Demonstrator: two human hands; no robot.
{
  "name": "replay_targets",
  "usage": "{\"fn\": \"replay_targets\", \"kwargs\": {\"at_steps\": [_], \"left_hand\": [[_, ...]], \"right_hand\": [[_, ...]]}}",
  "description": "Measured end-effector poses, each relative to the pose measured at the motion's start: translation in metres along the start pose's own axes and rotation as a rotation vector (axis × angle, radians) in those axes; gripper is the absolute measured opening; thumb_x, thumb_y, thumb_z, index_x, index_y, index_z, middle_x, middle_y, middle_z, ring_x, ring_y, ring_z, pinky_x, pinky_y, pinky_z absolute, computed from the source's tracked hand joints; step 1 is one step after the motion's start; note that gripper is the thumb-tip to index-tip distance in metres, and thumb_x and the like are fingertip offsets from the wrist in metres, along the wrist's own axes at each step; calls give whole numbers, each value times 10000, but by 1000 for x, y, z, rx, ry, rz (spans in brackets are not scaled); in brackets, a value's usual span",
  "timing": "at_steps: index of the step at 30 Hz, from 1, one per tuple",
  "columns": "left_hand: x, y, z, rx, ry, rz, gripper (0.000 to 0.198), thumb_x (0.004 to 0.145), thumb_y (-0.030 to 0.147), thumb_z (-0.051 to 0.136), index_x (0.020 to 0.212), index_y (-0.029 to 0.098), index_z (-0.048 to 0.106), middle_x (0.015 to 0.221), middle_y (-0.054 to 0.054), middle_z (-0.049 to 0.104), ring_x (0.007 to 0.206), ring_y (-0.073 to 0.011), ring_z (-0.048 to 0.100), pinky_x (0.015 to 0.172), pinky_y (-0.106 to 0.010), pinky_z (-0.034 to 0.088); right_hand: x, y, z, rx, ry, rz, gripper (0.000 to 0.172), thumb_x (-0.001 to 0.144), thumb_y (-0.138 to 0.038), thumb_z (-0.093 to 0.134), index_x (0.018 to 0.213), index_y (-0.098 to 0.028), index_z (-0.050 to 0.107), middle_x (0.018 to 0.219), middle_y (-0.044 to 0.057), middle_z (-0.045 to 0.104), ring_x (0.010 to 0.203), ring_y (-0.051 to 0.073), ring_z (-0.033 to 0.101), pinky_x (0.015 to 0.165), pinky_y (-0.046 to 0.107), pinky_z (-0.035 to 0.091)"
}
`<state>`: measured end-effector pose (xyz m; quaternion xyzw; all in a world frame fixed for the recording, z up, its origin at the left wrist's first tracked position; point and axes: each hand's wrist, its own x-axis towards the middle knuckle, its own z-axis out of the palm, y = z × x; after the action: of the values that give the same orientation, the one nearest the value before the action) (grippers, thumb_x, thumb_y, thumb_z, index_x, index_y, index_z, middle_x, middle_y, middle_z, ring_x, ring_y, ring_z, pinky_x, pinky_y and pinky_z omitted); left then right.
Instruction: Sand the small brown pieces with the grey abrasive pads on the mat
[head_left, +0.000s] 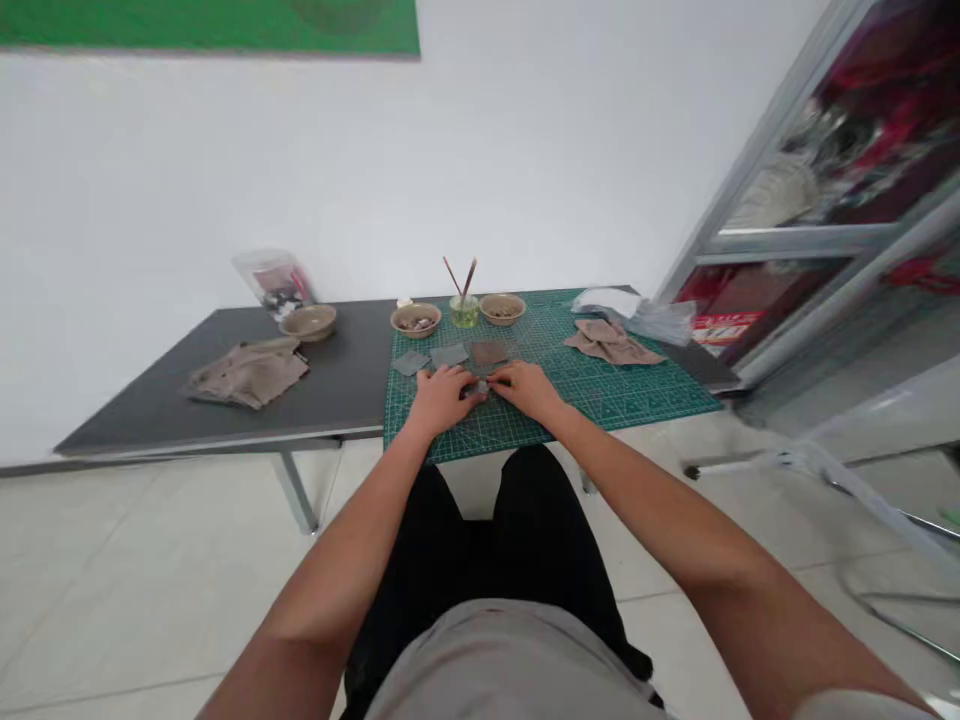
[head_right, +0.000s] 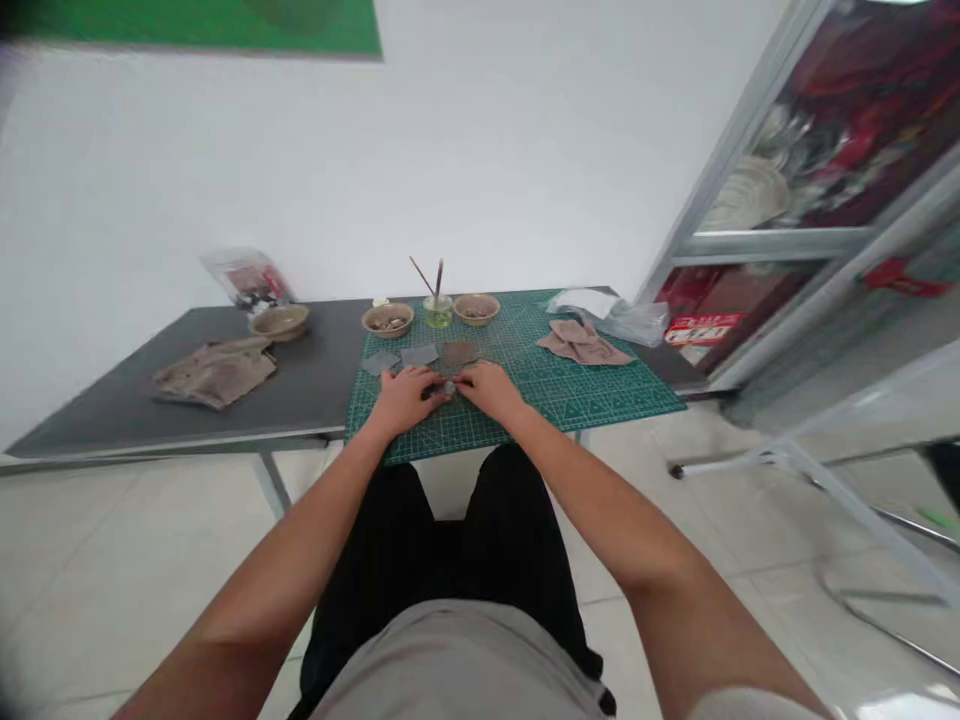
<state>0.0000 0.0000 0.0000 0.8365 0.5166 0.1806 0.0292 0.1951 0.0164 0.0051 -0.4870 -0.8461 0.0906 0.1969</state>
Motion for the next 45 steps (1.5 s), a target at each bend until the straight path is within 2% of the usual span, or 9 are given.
{"fn": "replay_targets", "kwargs": {"at_steps": [4, 8, 14, 22, 27, 33, 37, 40, 45], "left_hand": [[0, 0, 0, -8, -15, -20, 347, 923, 498, 504, 1082, 253, 690, 1102, -73, 690, 1083, -293, 552, 944, -506, 311], [0, 0, 0, -27, -18, -17, 351, 908, 505, 529, 1087, 254, 696, 1113, -72, 688, 1089, -293, 548, 964, -509, 304], [-1, 1, -2, -67, -9, -31, 349, 875, 502, 581, 1113, 266, 678, 1126, -65, 697, 1108, -297, 550, 985, -504, 297], [0, 0, -1, -125, -9, -83, 475, 828, 508, 635, 1234, 263, 608, 1169, -72, 702, 1129, -307, 563, 994, -487, 300], [-1, -1, -1, -139, -2, -87, 498, 816, 476, 657, 1260, 263, 583, 1160, -68, 704, 1144, -306, 566, 998, -487, 293], [-2, 0, -4, -125, 24, -58, 444, 839, 472, 631, 1231, 269, 592, 1238, -64, 665, 1178, -290, 558, 985, -465, 298], [-3, 1, -5, -133, 11, -65, 404, 846, 477, 621, 1186, 261, 606, 1148, -53, 700, 1117, -276, 585, 971, -449, 301], [-2, 0, -6, -138, 3, -71, 380, 846, 481, 618, 1164, 273, 617, 1096, -37, 717, 1084, -269, 591, 961, -441, 300], [-2, -1, -8, -150, -31, -86, 402, 802, 489, 673, 1145, 282, 644, 1128, -29, 715, 1111, -268, 579, 965, -430, 303]], "right_hand": [[-3, -2, 6, 25, 30, -29, 169, 897, -207, 641, 988, -211, 783, 1056, 50, 762, 1047, 223, 663, 942, 343, 492], [-8, 4, 2, 76, 31, -86, 170, 889, -219, 656, 1004, -228, 781, 1050, 38, 764, 1035, 207, 668, 942, 328, 494], [0, -3, 5, 53, 37, -65, 173, 884, -199, 650, 986, -223, 787, 1036, 53, 765, 1031, 221, 665, 951, 348, 488], [-2, 4, 3, 85, 14, -128, 168, 879, -196, 657, 982, -230, 786, 1039, 33, 767, 1024, 218, 671, 943, 347, 491], [6, -4, 12, 70, 19, -153, 159, 863, -176, 671, 953, -228, 790, 1022, 42, 769, 999, 218, 673, 940, 358, 489], [-3, 5, 8, 143, 17, -195, 150, 868, -223, 678, 970, -240, 787, 1033, 37, 767, 1002, 203, 680, 923, 337, 507], [5, 5, 9, 113, 30, -156, 149, 851, -190, 683, 942, -236, 791, 1016, 40, 769, 1006, 213, 674, 932, 346, 501], [8, -1, 14, 108, 26, -185, 157, 853, -189, 677, 948, -245, 789, 1040, 34, 766, 1013, 212, 671, 937, 350, 496], [0, 8, 9, 151, 2, -222, 152, 862, -235, 680, 969, -247, 787, 1031, 44, 766, 993, 201, 685, 907, 334, 514]]}}
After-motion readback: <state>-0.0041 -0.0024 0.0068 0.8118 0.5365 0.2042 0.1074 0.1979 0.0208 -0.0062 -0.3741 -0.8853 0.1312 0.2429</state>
